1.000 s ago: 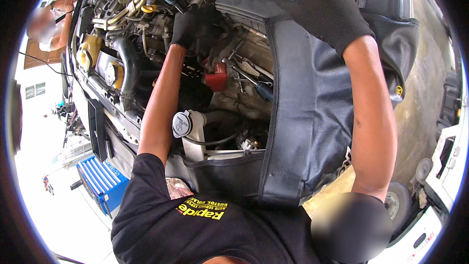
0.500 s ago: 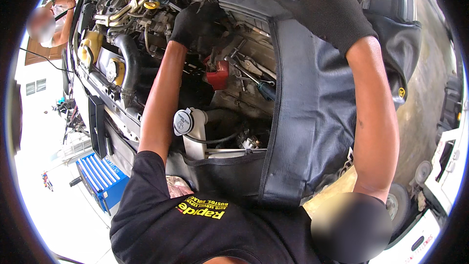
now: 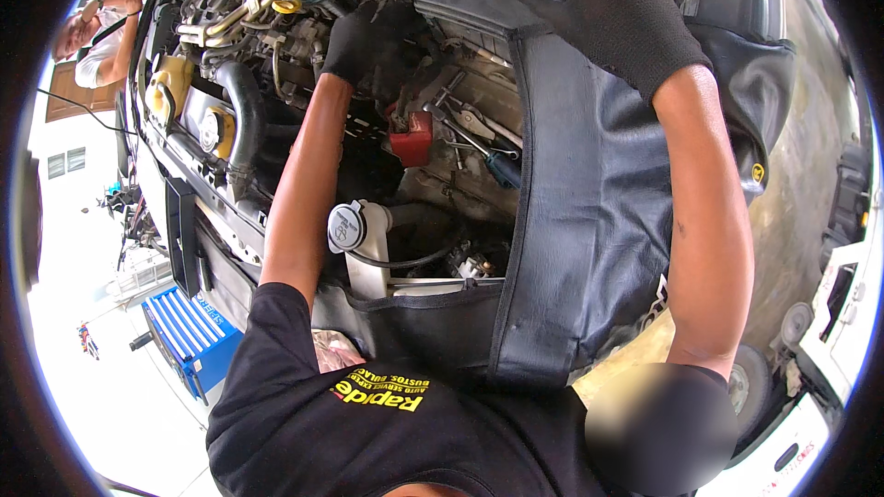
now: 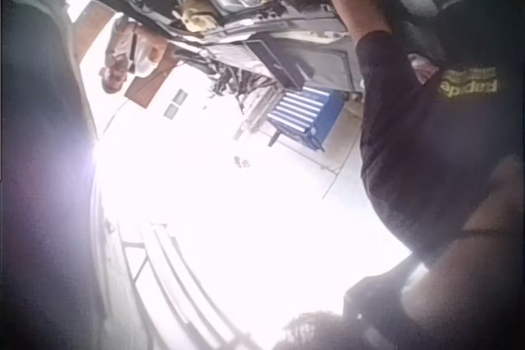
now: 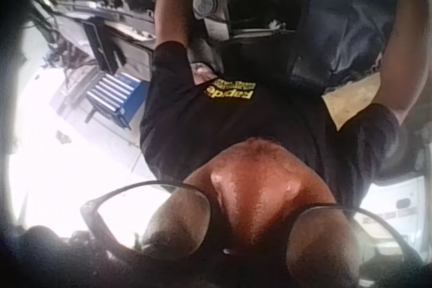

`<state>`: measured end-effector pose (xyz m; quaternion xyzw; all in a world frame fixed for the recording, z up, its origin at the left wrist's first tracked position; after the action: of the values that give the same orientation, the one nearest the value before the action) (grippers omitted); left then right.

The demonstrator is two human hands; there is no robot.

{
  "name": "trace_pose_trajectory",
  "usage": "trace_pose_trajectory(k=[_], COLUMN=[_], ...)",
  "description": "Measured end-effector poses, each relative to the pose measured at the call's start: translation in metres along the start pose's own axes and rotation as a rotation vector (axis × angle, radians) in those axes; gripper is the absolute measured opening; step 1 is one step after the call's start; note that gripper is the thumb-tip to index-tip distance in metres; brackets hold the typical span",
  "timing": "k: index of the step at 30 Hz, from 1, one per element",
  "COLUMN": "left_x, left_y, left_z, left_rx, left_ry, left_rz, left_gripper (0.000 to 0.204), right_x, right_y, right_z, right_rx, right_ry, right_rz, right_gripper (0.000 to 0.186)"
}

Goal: The person works inside an open car engine bay, using a wrench and other hand tools to loosen and tighten bolts on engine components. They reach into the engine compartment, adjust parts, and occasionally retrieve tools from a nearby toolbox.

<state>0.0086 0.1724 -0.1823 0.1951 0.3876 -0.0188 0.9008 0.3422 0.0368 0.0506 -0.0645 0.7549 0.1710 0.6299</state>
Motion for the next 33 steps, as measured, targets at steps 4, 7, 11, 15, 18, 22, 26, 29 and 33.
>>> trace_pose_trajectory(k=[4, 7, 11, 15, 18, 22, 26, 29, 33], left_x=[-0.012, -0.013, -0.016, -0.024, -0.012, -0.025, -0.025, -0.019, -0.001], left_y=[0.001, -0.017, -0.016, -0.002, -0.002, -0.016, -0.011, -0.001, -0.003], left_z=[0.04, 0.061, 0.089, 0.057, 0.022, 0.111, 0.09, 0.061, -0.025], left_rx=[-0.28, -0.091, -0.097, -0.045, -0.252, -0.109, -0.28, -0.158, -0.339], left_ry=[-0.067, 0.195, 0.268, 0.249, 0.026, 0.296, 0.114, 0.124, -0.3], left_rz=[0.005, 0.039, 0.017, -0.107, 0.068, -0.001, 0.014, -0.057, 0.044], left_gripper=[0.032, 0.035, 0.035, 0.032, 0.032, 0.034, 0.034, 0.033, 0.03], right_x=[-0.003, 0.003, 0.0, -0.001, 0.0, 0.002, -0.001, -0.001, 0.017], right_y=[0.0, 0.0, -0.002, -0.001, 0.001, -0.003, -0.003, -0.002, 0.007], right_z=[0.002, 0.0, 0.004, 0.002, 0.004, 0.005, 0.001, 0.004, -0.014], right_rx=[-0.005, 0.035, 0.012, -0.012, -0.047, 0.034, 0.006, -0.009, -0.03], right_ry=[-0.014, -0.051, -0.019, -0.028, -0.029, -0.045, -0.036, -0.028, 0.303], right_rz=[-0.034, -0.031, -0.038, -0.001, 0.045, -0.027, -0.023, 0.005, 0.011], right_gripper=[0.04, 0.04, 0.039, 0.038, 0.038, 0.038, 0.038, 0.037, 0.033])
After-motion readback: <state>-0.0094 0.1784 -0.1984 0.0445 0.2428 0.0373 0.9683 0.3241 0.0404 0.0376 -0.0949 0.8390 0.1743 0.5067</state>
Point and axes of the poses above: each hand's wrist, its own y-axis towards the middle knuckle, its own x-axis out of the palm, z = x × y, the point moved 2 cm from there along y, towards the middle knuckle, and after that the axes turned 5 degrees about -y, right-handed, at the moved point
